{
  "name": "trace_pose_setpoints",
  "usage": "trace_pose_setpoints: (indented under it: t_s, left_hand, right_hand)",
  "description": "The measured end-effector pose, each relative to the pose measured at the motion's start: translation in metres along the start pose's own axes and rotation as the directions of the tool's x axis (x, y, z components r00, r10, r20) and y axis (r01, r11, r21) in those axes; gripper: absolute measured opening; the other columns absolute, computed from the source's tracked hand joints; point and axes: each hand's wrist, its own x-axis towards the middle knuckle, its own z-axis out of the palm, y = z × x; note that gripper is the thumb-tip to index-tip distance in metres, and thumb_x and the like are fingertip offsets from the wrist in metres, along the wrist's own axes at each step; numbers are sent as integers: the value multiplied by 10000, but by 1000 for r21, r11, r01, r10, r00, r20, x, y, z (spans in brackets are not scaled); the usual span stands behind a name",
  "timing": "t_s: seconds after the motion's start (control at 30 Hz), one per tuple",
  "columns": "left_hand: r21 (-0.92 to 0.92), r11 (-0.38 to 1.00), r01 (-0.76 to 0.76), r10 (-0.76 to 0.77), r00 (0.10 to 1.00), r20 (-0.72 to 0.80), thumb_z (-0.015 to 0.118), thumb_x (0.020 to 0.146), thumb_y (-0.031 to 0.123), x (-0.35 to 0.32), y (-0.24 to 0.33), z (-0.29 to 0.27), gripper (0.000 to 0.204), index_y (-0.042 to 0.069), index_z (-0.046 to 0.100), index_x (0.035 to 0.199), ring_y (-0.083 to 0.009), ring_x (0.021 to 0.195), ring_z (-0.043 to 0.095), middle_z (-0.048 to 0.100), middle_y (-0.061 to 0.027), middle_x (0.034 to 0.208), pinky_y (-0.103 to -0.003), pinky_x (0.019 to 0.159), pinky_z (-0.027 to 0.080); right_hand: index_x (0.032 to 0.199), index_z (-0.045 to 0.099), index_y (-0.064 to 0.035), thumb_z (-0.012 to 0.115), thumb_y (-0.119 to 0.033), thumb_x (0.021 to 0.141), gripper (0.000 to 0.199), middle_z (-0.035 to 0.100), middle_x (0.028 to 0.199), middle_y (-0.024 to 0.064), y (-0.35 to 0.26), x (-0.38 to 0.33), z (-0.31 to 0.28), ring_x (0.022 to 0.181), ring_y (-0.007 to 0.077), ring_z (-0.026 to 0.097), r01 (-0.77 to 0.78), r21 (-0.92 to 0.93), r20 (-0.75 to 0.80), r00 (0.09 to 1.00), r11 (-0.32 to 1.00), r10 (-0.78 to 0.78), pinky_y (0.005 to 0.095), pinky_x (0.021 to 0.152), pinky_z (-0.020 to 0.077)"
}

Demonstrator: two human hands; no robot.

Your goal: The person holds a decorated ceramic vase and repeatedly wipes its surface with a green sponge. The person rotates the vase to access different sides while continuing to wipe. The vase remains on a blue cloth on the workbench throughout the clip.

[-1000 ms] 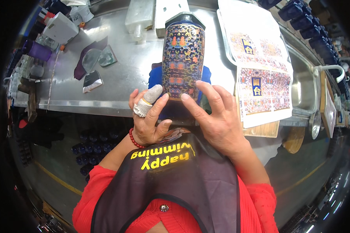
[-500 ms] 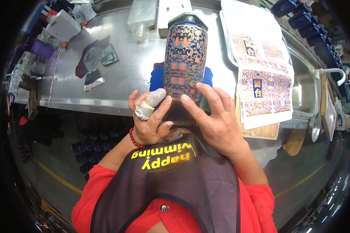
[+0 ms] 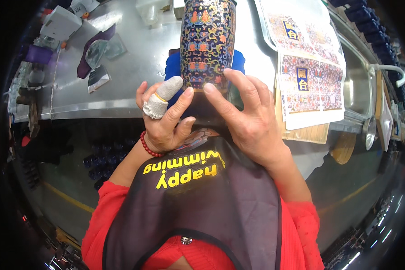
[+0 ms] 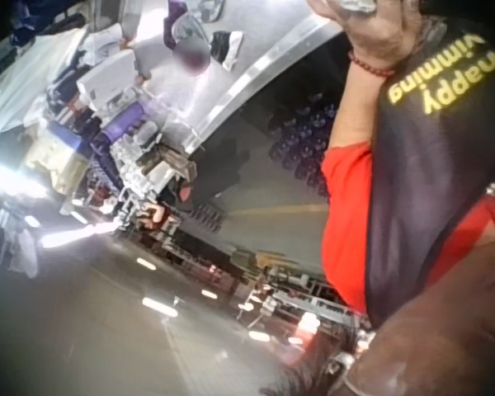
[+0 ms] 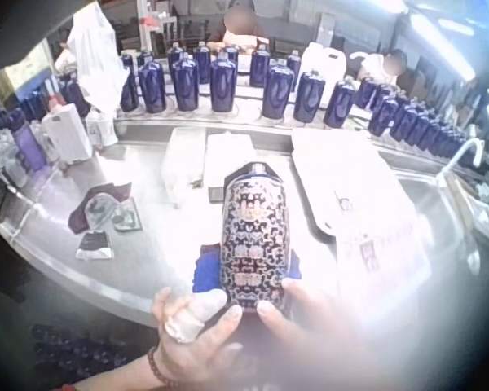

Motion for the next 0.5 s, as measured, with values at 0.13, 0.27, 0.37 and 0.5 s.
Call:
trace_pose_setpoints:
  t_s: [0.13, 0.27, 0.37, 0.5]
  left_hand:
    - [-39, 999, 29, -29, 1000, 3, 682, 901, 345, 1, 2, 0, 456, 138, 701, 1306, -273, 1213, 525, 665, -89, 1312, -549, 1170, 177]
    - [-52, 997, 52, -50, 998, 30, 676, 901, 343, 0, 5, -1, 468, 131, 693, 1319, -270, 1211, 525, 671, -92, 1303, -550, 1167, 178]
    - [-38, 998, 56, -54, 997, 47, 667, 906, 344, 1, 9, -2, 472, 130, 689, 1327, -275, 1208, 517, 669, -100, 1307, -551, 1169, 173]
    - [10, 1000, -13, 13, 999, 41, 683, 892, 350, 4, 13, 0, 494, 136, 684, 1338, -284, 1193, 512, 647, -120, 1323, -552, 1171, 163]
  right_hand:
    - [1339, 668, -138, 678, 19, 771, 590, 531, 1374, 167, -1, -2, 1, 1191, 367, 528, -6, -3, 0, 1000, 1000, 6, 457, 1012, 460]
    - [1372, 641, -131, 653, 54, 759, 641, 532, 1376, 165, -2, -5, 4, 1193, 365, 535, -49, 60, -41, 998, 997, 52, 457, 1013, 460]
    - [1393, 621, -118, 644, 71, 750, 670, 528, 1391, 159, 0, -7, 7, 1205, 362, 535, -60, 49, -37, 997, 997, 62, 460, 1024, 450]
    - [1390, 620, -110, 638, 64, 760, 655, 521, 1401, 158, 3, -9, 10, 1205, 365, 534, -50, 51, -44, 998, 997, 52, 462, 1023, 447]
